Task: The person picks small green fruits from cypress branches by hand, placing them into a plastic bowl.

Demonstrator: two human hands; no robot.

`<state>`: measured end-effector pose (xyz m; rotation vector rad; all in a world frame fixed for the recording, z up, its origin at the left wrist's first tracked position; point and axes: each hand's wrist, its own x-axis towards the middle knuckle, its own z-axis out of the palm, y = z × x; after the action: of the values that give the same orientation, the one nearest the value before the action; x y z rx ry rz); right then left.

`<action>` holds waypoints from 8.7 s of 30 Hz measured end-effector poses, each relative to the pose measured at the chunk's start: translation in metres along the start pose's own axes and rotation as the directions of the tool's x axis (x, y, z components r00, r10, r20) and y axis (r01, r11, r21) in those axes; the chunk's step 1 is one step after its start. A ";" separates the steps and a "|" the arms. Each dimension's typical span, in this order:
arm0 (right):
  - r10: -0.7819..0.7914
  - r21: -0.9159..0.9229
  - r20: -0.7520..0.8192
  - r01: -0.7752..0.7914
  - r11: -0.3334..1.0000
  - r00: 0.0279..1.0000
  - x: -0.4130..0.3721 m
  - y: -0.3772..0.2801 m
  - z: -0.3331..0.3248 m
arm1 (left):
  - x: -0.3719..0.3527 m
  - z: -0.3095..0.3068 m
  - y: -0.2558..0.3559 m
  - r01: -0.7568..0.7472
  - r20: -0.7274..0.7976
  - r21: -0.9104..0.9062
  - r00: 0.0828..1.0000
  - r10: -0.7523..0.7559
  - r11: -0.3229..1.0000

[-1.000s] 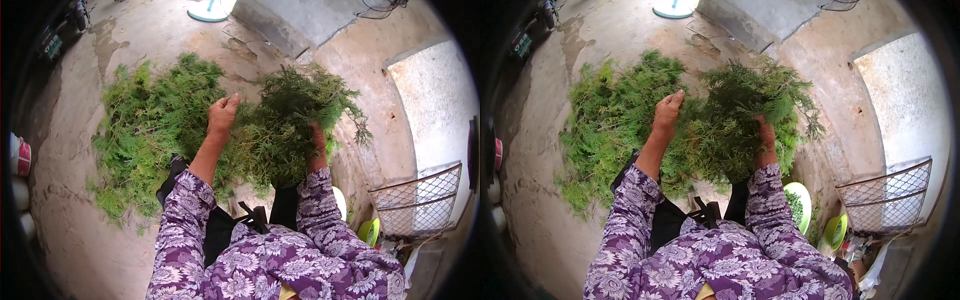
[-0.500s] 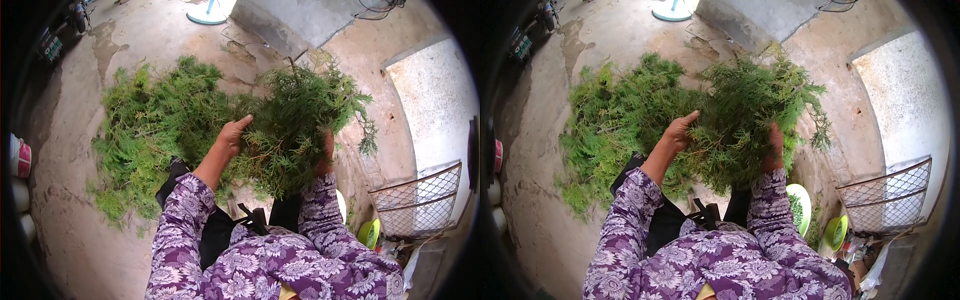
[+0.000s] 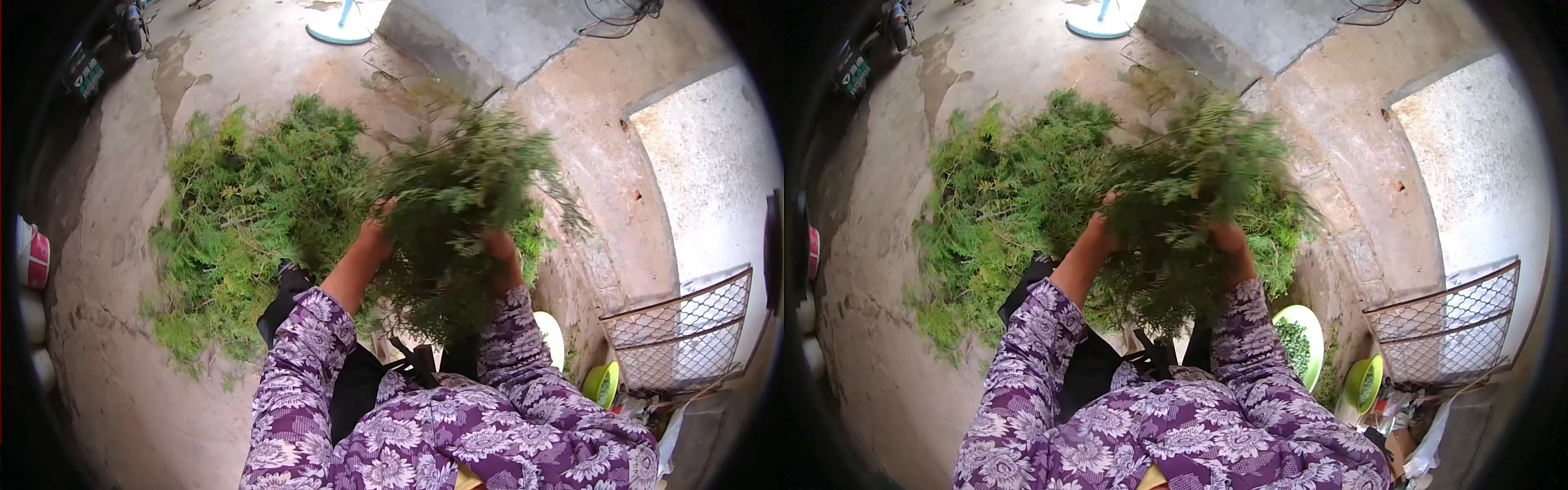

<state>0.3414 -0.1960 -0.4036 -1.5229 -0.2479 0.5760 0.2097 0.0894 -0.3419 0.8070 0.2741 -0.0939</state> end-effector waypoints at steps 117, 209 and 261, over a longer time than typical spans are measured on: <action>0.343 -0.387 -0.853 -0.918 0.091 0.393 0.031 0.056 -0.255 | -0.007 0.058 -0.031 0.363 -0.333 0.298 0.906 -0.260 0.883; 0.615 0.044 -0.202 -0.620 0.783 0.762 0.082 0.141 0.143 | -0.125 -0.015 0.074 -0.418 -0.223 0.613 0.723 0.654 0.670; -0.178 -0.694 0.224 0.285 0.661 0.958 0.258 -0.120 0.152 | -0.093 0.003 0.049 -0.483 -0.262 0.646 0.587 0.766 0.591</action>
<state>0.5078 0.0702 -0.3292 -2.1759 -0.8536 0.3827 0.1302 0.1191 -0.2794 1.4393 0.4564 0.8287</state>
